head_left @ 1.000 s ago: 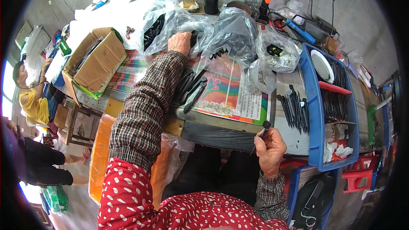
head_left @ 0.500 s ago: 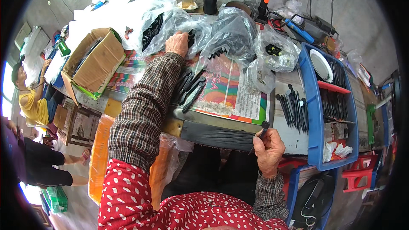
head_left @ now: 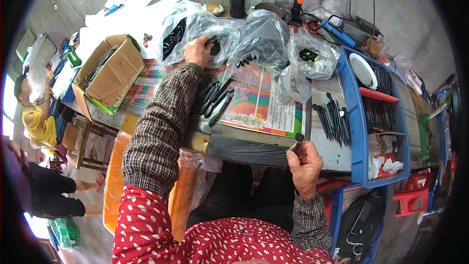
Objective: The person assembles plastic components by hand, joining small parts together, and places the completed pieces into an orange basket.
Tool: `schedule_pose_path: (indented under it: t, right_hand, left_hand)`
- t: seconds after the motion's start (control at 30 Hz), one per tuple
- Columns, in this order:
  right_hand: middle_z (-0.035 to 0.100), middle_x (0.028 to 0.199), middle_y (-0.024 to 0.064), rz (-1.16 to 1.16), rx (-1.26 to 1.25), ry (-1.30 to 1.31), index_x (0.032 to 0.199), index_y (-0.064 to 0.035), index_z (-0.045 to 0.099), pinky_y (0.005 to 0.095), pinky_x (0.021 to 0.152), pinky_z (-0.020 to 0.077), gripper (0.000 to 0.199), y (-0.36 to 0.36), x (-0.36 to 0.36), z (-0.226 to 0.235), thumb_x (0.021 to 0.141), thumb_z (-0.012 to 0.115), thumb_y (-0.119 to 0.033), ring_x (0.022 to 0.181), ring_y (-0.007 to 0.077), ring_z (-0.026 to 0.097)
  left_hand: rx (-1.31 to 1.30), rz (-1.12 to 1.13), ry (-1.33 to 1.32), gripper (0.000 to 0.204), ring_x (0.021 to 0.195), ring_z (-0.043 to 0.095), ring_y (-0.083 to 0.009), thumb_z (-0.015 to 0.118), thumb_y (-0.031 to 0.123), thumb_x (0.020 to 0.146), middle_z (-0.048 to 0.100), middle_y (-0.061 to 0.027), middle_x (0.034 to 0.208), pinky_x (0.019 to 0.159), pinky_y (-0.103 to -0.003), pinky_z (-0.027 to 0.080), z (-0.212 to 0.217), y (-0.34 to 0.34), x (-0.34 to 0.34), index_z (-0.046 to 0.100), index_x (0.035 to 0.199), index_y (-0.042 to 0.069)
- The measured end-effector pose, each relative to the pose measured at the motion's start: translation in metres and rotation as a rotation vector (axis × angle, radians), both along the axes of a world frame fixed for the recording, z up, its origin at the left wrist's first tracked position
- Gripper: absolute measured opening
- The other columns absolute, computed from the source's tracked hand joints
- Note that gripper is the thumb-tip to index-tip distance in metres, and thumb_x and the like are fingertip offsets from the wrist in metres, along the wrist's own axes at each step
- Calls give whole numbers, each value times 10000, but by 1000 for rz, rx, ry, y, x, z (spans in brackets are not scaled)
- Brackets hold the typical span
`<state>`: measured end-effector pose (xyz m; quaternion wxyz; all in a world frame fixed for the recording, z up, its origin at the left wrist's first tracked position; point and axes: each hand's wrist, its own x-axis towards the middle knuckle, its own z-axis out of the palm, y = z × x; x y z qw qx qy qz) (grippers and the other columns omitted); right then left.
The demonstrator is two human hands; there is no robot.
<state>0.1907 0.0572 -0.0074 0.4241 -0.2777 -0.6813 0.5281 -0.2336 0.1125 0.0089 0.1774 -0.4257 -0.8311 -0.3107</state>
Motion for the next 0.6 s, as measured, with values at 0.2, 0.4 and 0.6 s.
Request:
schedule_pose_path:
  t: [0.2,0.4,0.6]
  right_hand:
    - [537,696,-36,0,16,-3,951,17,561,175,536,386,136,-3,1,6,849,644,-17,602,7,471]
    - [527,710,-47,15,-9,7,951,4,553,171,521,363,142,-5,2,5,840,642,-1,582,-2,439]
    - [560,733,-30,13,35,3,936,10,590,182,522,392,139,-21,2,25,815,659,-1,590,10,477]
  left_hand:
    - [171,-235,-386,134,511,553,-92,701,133,800,670,-64,675,478,-262,400,7,-20,13,679,847,9]
    - [217,-569,-983,118,427,416,-29,622,114,879,664,-45,714,376,-199,295,43,-75,105,655,873,1]
    - [77,-648,-1099,187,450,423,-25,601,171,921,673,-38,743,412,-184,322,57,-141,185,648,856,3]
